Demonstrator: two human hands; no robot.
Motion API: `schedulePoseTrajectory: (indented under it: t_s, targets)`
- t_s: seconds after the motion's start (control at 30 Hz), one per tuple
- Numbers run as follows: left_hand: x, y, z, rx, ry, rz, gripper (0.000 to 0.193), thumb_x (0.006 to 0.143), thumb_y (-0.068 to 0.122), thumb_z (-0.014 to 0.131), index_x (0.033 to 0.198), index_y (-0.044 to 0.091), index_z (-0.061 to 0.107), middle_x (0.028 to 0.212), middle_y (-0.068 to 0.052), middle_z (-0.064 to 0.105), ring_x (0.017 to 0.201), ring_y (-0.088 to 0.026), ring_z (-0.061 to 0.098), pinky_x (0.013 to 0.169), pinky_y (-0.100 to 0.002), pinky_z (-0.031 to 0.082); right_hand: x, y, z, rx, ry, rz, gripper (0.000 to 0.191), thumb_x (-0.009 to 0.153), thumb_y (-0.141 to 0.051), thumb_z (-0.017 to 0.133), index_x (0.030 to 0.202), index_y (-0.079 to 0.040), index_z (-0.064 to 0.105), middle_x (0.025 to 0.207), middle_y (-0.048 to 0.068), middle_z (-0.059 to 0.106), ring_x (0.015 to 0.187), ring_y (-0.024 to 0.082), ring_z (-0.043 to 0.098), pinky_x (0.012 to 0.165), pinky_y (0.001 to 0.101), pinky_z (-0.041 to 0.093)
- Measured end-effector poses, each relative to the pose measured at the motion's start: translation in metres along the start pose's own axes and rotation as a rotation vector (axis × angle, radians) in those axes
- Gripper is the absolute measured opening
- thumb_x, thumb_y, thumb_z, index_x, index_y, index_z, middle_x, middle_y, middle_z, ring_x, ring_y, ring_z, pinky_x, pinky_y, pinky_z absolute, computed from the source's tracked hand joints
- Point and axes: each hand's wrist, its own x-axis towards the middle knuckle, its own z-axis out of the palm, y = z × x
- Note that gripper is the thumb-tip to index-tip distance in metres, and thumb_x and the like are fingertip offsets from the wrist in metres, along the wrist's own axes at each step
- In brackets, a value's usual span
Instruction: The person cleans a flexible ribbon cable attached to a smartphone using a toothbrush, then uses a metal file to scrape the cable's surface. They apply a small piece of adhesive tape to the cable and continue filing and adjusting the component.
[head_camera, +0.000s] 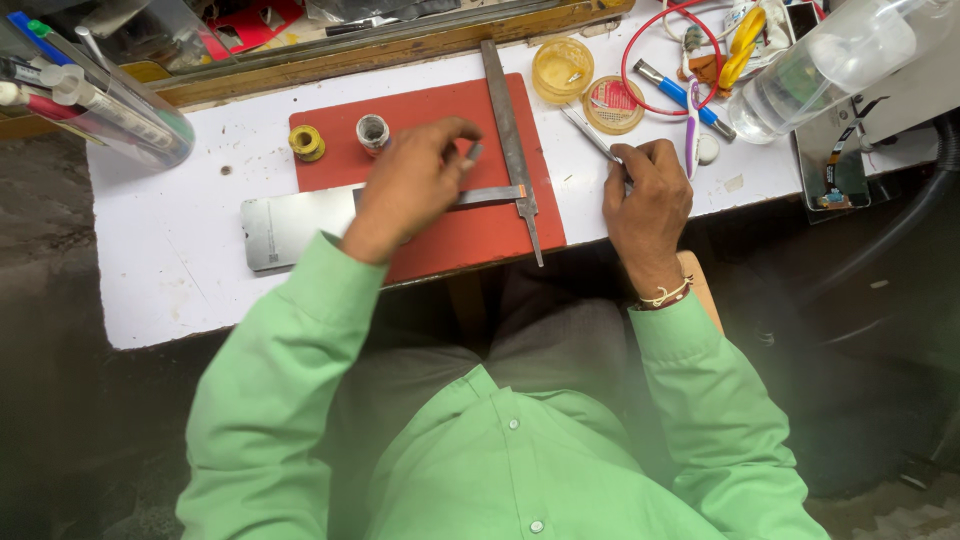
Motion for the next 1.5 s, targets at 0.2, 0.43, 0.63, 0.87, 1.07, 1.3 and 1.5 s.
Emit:
schedulePoseTrajectory:
  t_s: [0.2, 0.43, 0.63, 0.87, 1.07, 1.3, 1.5]
  targets:
    - [-0.023, 0.022, 0.031, -0.159, -0.010, -0.195, 0.024, 0.089, 0.013, 0.069, 0.113, 0.010, 0.071, 0.077, -0.012, 0.071, 0.073, -0.028, 0.069, 0.072, -0.042, 0.053, 0.000, 0.000, 0.000, -0.006, 0.012, -0.006, 0.019, 0.089, 0.002, 0.076, 0.108, -0.003, 0.078, 0.091, 0.012, 0.061, 0.075, 0.028, 0.064, 0.067, 0.0413, 0.050]
    - [-0.029, 0.003, 0.048, -0.065, 0.173, -0.041, 0.012, 0.090, 0.013, 0.072, 0.098, 0.004, 0.071, 0.093, -0.010, 0.068, 0.086, -0.027, 0.067, 0.079, -0.041, 0.052, -0.001, -0.001, 0.001, 0.010, 0.001, 0.004, 0.019, 0.090, 0.001, 0.075, 0.108, -0.003, 0.077, 0.094, 0.011, 0.062, 0.076, 0.027, 0.064, 0.068, 0.0411, 0.051]
    - [-0.039, -0.001, 0.041, 0.088, 0.228, 0.114, 0.020, 0.086, 0.013, 0.077, 0.105, 0.007, 0.075, 0.112, -0.011, 0.065, 0.101, -0.031, 0.060, 0.087, -0.045, 0.048, 0.002, -0.011, -0.008, 0.026, 0.049, -0.012, 0.023, 0.090, -0.004, 0.079, 0.113, -0.002, 0.075, 0.102, 0.015, 0.059, 0.082, 0.030, 0.064, 0.070, 0.0397, 0.051]
    - [-0.039, -0.003, 0.030, 0.196, 0.089, 0.167, 0.042, 0.077, 0.019, 0.083, 0.117, 0.009, 0.073, 0.116, -0.007, 0.063, 0.104, -0.031, 0.057, 0.088, -0.047, 0.043, -0.023, -0.065, -0.029, 0.369, -0.135, 0.051, 0.023, 0.088, -0.009, 0.082, 0.110, -0.004, 0.075, 0.102, 0.012, 0.062, 0.079, 0.023, 0.064, 0.067, 0.0346, 0.053]
    - [-0.040, -0.007, 0.037, 0.174, 0.067, 0.175, 0.035, 0.081, 0.020, 0.082, 0.115, 0.012, 0.075, 0.114, -0.006, 0.062, 0.104, -0.029, 0.057, 0.087, -0.045, 0.044, -0.044, -0.094, -0.039, 0.434, -0.208, -0.005, 0.037, 0.085, -0.009, 0.082, 0.119, -0.001, 0.070, 0.104, 0.011, 0.062, 0.087, 0.019, 0.068, 0.070, 0.0300, 0.056]
    - [-0.042, -0.007, 0.040, 0.176, 0.107, 0.226, 0.034, 0.080, 0.024, 0.084, 0.112, 0.014, 0.077, 0.107, -0.007, 0.059, 0.098, -0.029, 0.055, 0.083, -0.045, 0.042, -0.051, -0.095, -0.033, 0.446, -0.225, 0.141, 0.024, 0.088, -0.003, 0.079, 0.111, -0.001, 0.073, 0.097, 0.008, 0.064, 0.066, 0.012, 0.064, 0.059, 0.0256, 0.052]
    - [-0.041, -0.009, 0.043, 0.166, 0.112, 0.224, 0.031, 0.080, 0.025, 0.084, 0.108, 0.013, 0.077, 0.107, -0.006, 0.060, 0.098, -0.028, 0.056, 0.083, -0.044, 0.043, -0.054, -0.093, -0.030, 0.484, -0.172, 0.125, 0.021, 0.088, 0.000, 0.080, 0.107, 0.001, 0.073, 0.096, 0.008, 0.065, 0.068, 0.012, 0.063, 0.059, 0.0256, 0.052]
